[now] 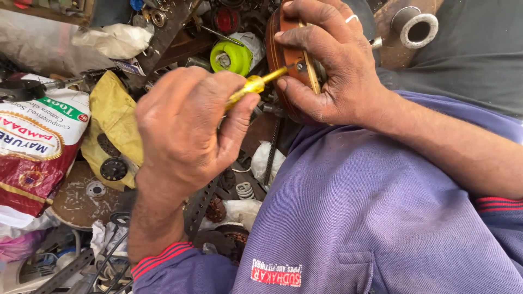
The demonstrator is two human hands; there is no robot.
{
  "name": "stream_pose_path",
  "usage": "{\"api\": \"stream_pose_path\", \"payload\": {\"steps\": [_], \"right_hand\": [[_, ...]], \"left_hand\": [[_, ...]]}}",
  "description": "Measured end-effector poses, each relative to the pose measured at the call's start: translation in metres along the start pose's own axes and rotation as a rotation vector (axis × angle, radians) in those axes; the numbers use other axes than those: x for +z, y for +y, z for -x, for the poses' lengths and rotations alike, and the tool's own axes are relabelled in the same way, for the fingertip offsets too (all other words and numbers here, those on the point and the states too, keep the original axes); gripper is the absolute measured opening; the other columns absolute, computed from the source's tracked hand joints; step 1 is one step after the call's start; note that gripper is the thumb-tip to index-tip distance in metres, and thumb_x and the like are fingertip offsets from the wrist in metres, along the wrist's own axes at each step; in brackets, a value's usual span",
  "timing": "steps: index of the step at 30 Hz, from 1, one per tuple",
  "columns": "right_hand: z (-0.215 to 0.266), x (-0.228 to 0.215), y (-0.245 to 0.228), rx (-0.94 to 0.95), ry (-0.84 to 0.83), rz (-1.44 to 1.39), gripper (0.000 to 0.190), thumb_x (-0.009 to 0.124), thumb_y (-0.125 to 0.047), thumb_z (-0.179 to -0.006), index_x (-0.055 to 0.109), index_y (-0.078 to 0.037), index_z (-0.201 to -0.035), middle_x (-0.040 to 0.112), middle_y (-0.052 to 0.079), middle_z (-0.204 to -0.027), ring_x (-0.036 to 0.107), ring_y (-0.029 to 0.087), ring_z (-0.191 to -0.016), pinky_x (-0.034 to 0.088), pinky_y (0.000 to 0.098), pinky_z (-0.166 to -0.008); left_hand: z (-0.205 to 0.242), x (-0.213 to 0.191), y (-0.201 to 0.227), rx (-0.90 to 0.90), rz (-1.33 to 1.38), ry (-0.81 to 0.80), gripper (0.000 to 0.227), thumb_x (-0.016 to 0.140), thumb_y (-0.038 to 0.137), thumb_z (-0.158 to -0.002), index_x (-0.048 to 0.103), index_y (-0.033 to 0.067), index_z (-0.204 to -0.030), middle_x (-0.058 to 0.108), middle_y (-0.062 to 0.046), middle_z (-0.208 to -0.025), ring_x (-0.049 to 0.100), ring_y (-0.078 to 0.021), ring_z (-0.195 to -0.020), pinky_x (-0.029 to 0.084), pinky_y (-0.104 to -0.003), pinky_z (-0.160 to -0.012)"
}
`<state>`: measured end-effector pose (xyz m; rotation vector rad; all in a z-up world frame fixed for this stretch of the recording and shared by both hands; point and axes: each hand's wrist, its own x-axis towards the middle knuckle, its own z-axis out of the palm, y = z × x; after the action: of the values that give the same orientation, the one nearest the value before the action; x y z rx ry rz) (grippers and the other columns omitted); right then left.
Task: The person sits on the floor with a round appliance motor base on their lap. They use a screwdriver to unscrew and remove the housing screws, open the wooden and metal housing, and then handle and pull the internal wires and terminal components while working on the assembly by hand.
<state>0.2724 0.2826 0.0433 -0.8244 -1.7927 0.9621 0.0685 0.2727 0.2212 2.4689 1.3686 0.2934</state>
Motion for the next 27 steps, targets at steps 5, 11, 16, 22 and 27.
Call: {"api": "stream_pose_path", "payload": {"steps": [5,11,16,22,27], "right_hand": [[0.000,0.003,0.003,-0.005,0.011,0.007,0.046,0.082,-0.019,-0.090,0.062,-0.004,-0.129,0.053,0.016,-0.145,0.052,0.034,-0.135,0.043,0.0451,-0.110],[-0.001,0.005,0.001,-0.017,0.021,0.031,0.047,0.082,-0.021,-0.090,0.062,-0.004,-0.129,0.052,0.016,-0.145,0.051,0.035,-0.136,0.042,0.0465,-0.109],[0.000,0.007,0.001,-0.014,0.022,0.022,0.047,0.081,-0.020,-0.091,0.061,-0.005,-0.130,0.052,0.016,-0.145,0.051,0.034,-0.135,0.043,0.0468,-0.109],[-0.002,0.014,-0.003,0.003,-0.018,0.082,0.051,0.082,-0.025,-0.090,0.062,-0.006,-0.132,0.052,0.015,-0.147,0.050,0.035,-0.137,0.043,0.0475,-0.111],[-0.002,0.016,-0.001,-0.017,-0.001,0.088,0.051,0.082,-0.026,-0.090,0.063,-0.005,-0.132,0.053,0.017,-0.147,0.049,0.040,-0.141,0.042,0.0545,-0.115]], "left_hand": [[-0.007,-0.008,0.002,0.029,0.023,0.008,0.026,0.084,0.006,-0.101,0.063,0.0025,-0.115,0.061,-0.011,-0.089,0.062,-0.0260,-0.077,0.050,-0.037,-0.069],[-0.009,-0.006,0.001,0.027,0.014,-0.022,0.027,0.085,0.007,-0.098,0.064,0.0031,-0.113,0.060,-0.011,-0.089,0.060,-0.0274,-0.076,0.049,-0.037,-0.065],[-0.020,-0.013,0.005,0.052,0.002,-0.052,0.026,0.085,0.007,-0.098,0.064,0.0016,-0.112,0.059,-0.011,-0.094,0.060,-0.0287,-0.078,0.050,-0.039,-0.069],[-0.034,-0.032,0.013,0.183,-0.068,-0.243,0.031,0.063,0.002,-0.101,0.062,-0.0058,-0.132,0.059,-0.012,-0.109,0.058,-0.0286,-0.099,0.052,-0.039,-0.086],[-0.053,-0.035,0.016,0.307,-0.340,-0.395,0.017,0.071,0.019,-0.092,0.065,0.0041,-0.097,0.057,-0.010,-0.087,0.060,-0.0286,-0.087,0.051,-0.042,-0.074]]}}
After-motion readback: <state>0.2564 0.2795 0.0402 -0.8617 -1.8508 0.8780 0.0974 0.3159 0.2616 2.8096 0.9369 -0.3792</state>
